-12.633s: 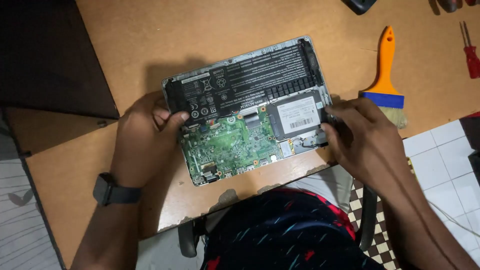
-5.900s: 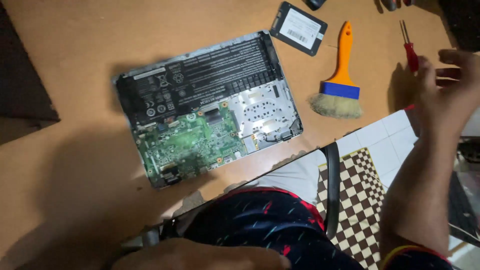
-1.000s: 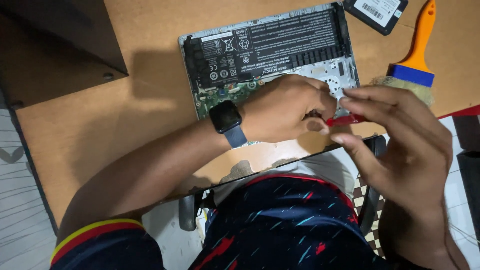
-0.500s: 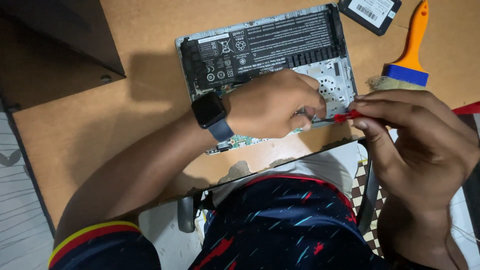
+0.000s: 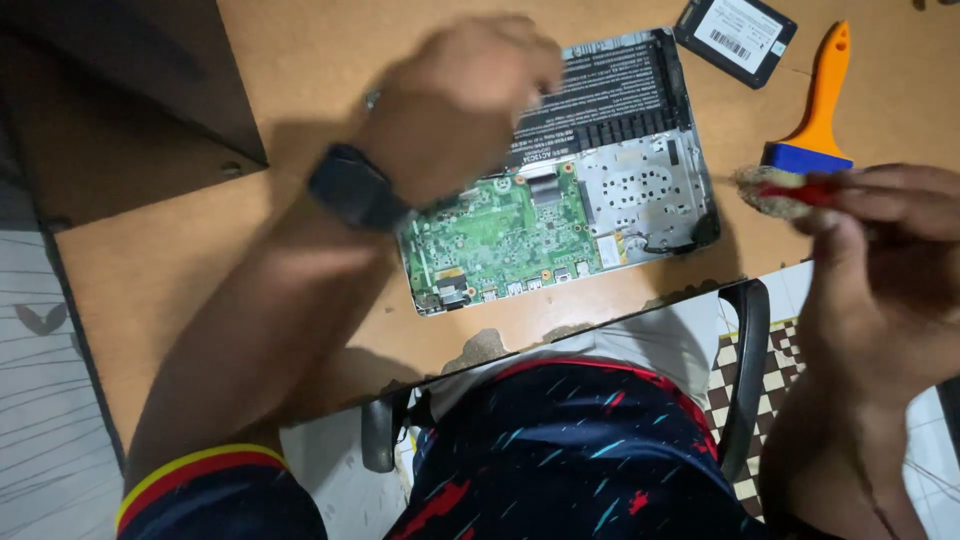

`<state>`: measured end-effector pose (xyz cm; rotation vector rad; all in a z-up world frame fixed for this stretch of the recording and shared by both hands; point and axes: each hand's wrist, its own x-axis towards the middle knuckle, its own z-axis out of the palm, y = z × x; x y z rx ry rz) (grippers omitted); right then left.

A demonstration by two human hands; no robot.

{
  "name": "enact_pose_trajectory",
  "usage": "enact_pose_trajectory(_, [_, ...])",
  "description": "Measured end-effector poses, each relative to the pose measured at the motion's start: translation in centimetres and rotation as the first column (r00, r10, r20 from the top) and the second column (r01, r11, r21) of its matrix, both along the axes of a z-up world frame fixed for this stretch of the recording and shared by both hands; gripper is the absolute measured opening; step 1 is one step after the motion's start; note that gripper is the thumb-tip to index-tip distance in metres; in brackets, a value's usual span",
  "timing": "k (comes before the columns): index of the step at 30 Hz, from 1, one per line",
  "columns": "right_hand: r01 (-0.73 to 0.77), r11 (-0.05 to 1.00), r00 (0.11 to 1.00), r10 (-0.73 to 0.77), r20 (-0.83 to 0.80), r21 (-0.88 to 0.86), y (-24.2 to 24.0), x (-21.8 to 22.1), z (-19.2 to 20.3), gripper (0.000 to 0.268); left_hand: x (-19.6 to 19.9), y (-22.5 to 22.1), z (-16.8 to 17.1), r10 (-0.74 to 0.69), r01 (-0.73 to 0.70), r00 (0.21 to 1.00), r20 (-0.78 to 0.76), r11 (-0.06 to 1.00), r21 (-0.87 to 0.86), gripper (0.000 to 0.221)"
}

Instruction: Cleaning a laptop motherboard with a brush, removing a storage drive, and inspecting internal connectors.

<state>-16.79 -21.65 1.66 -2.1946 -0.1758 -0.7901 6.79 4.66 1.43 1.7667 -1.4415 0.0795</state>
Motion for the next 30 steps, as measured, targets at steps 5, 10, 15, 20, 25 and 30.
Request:
enact_pose_trajectory(5, [0.364, 0.890, 0.931, -0.345, -0.116, 0.274, -5.9, 1.2, -4.1, 0.020, 1.5, 1.0, 1.1, 0.310, -0.319, 0.948, 0.073, 0.915, 0.248, 0.018])
enact_pose_trajectory(10, [0.417, 0.804, 0.890, -0.456, -0.011, 0.425, -13.7, 2.5, -9.6, 0.022, -0.1, -5.7, 0.0, 0.190, -0.186, 0.982, 0.010, 0.946, 0.265, 0.017])
enact_pose_trajectory(15, [0.612, 0.788, 0.778, -0.616, 0.122, 0.073, -12.7, 4.3, -9.1, 0.018, 1.4, -14.7, -1.5, 0.018, -0.196, 0.909, 0.417, 0.900, 0.390, 0.044])
enact_pose_trajectory(20, [0.517, 0.855, 0.836, -0.513, 0.195, 0.036, -13.1, 4.3, -10.0, 0.015, 5.1, -21.5, -6.2, 0.259, -0.309, 0.773, 0.579, 0.951, -0.013, 0.018])
enact_pose_trajectory(25, [0.571, 0.817, 0.821, -0.566, 0.078, -0.084, -11.4, 4.1, -8.0, 0.012, 5.2, -20.7, -5.5, 0.274, -0.333, 0.915, 0.295, 0.927, 0.172, 0.024])
enact_pose_trajectory(30, [0.565, 0.823, 0.825, -0.564, 0.038, -0.059, -10.8, 4.2, -7.3, 0.016, 3.1, -16.8, 0.8, 0.291, -0.273, 0.957, 0.011, 0.884, 0.380, 0.021])
